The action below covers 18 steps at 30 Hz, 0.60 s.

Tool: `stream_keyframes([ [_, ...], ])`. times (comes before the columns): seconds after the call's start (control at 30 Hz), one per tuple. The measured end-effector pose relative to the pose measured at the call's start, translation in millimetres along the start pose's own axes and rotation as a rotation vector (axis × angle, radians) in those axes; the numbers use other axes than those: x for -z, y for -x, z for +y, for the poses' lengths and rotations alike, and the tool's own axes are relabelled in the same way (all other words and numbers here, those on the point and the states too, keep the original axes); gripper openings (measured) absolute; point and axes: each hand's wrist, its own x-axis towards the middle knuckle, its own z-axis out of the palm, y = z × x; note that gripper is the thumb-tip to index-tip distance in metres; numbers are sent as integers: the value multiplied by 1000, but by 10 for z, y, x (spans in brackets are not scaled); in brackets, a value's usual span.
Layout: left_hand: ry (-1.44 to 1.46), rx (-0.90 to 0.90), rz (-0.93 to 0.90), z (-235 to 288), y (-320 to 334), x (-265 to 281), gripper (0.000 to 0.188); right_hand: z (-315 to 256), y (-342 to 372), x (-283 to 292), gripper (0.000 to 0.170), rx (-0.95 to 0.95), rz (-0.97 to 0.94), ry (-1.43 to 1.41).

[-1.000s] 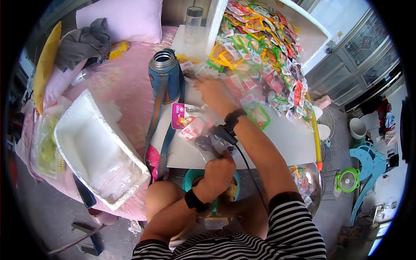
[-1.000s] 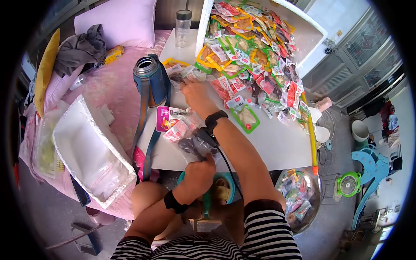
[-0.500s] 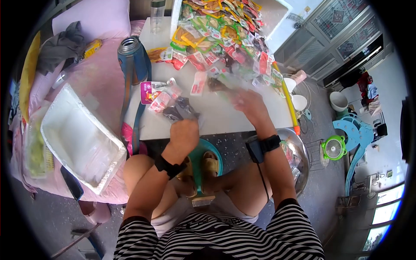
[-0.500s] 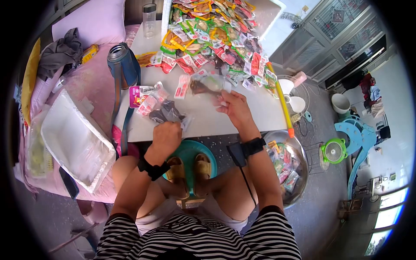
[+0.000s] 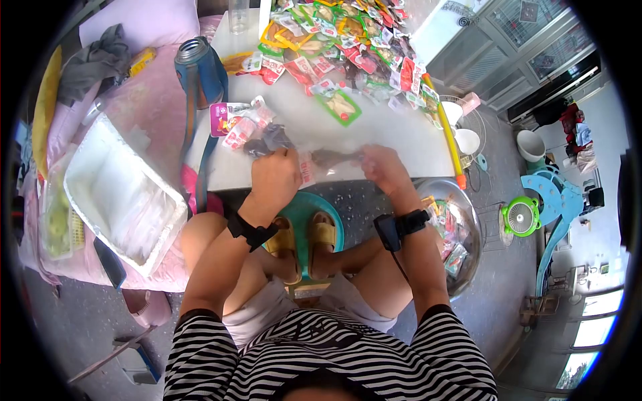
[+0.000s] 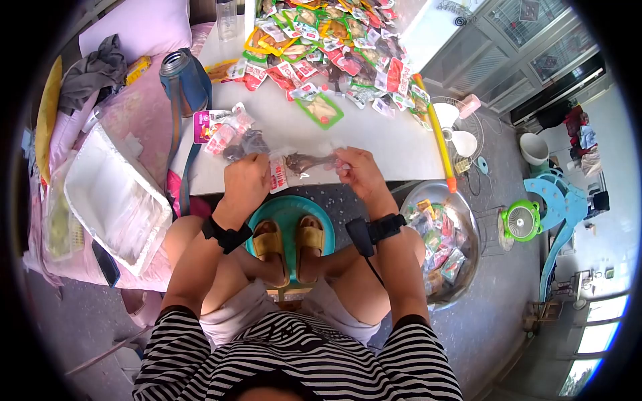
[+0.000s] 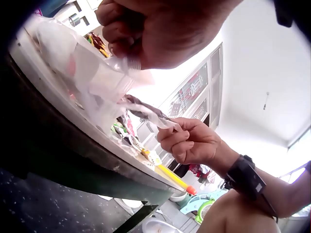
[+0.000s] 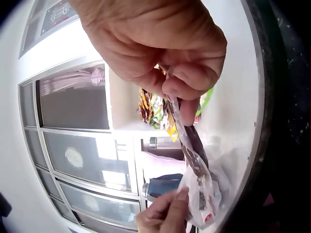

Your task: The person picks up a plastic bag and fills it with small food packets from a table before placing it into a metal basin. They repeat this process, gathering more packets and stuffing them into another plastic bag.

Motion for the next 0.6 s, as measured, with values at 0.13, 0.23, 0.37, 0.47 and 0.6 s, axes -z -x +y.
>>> stream_keyframes([
  [0.13, -35, -61, 85, 12, 2, -83, 9, 323, -34, -205, 13, 40, 8, -289],
  [0.23, 9, -66, 106, 39, -3, -119, 10, 487, 32, -474, 14, -53, -40, -448],
  [0.37, 53, -63, 78, 89, 14, -127, 10, 475, 134, -1003, 16, -42, -40, -302],
  [0.47, 44, -54, 57, 89, 36, -117, 10, 555, -34, -956, 18, -18, -136, 28],
  [0.6, 48, -74, 39, 89, 41, -119, 10, 686, -215, -1040, 19, 135, 14, 176],
])
